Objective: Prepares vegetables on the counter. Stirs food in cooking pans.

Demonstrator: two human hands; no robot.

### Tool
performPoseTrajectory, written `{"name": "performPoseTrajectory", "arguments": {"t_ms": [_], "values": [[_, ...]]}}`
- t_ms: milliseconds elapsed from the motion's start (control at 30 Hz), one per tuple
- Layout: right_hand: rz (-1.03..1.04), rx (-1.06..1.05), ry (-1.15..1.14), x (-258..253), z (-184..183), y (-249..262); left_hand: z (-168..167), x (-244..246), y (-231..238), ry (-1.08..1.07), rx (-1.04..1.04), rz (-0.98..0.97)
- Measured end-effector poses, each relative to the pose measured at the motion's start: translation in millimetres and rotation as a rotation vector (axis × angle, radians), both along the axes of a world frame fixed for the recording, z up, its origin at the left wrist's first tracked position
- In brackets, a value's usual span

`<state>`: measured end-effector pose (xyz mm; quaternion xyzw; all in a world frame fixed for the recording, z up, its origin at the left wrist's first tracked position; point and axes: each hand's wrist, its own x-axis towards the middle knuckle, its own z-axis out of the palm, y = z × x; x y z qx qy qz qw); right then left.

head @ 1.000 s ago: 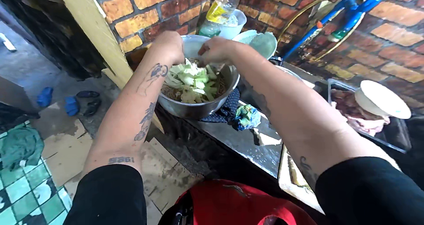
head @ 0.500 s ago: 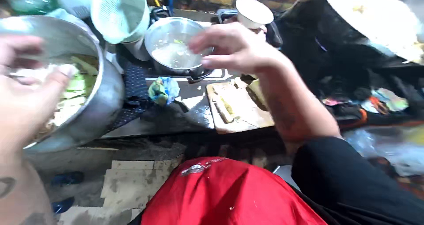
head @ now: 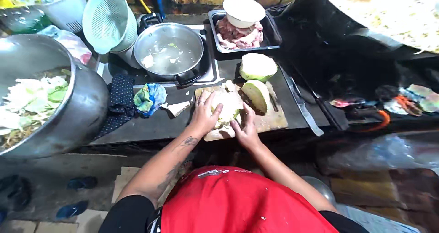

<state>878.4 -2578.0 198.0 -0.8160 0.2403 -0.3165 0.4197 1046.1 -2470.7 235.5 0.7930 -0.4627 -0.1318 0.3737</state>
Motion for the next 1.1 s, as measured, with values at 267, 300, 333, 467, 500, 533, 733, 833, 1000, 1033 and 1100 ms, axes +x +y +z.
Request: {"name": "performPoseTrajectory", "arguments": {"t_ms": [267, 300, 333, 467, 500, 533, 733, 833, 1000, 1033, 1100], "values": [[-0.126, 0.209, -0.155, 65, 8, 8, -23, -34, -40, 0.032, -0.241, 0.218], [-0.141, 0.281, -0.222, 69, 8, 8, -22, -36, -44, 0.089, -0.299, 0.241], [-0.159, 0.346, -0.282, 72, 8, 7, -22, -37, -48, 0.138, -0.351, 0.259], [-0.218, 0.507, -0.482, 77, 10, 3, -20, -45, -62, 0.286, -0.478, 0.314], [-0.230, 0.555, -0.511, 77, 12, 2, -18, -48, -66, 0.333, -0.501, 0.325], [-0.245, 0.602, -0.526, 75, 15, 0, -16, -51, -70, 0.376, -0.526, 0.329], [-0.274, 0.634, -0.639, 64, 43, -11, 12, -66, -85, 0.483, -0.666, 0.323], [-0.240, 0.559, -0.639, 67, 67, -9, 39, -64, -84, 0.400, -0.747, 0.333], [0.023, 0.552, -0.807, 107, 124, 22, 98, -31, -41, 0.286, -0.816, 0.391], [0.102, 0.559, -0.831, 119, 135, 33, 108, -19, -29, 0.257, -0.867, 0.412], [0.248, 0.555, -0.840, 146, 158, 61, 126, 9, 0, 0.194, -0.960, 0.475]]}}
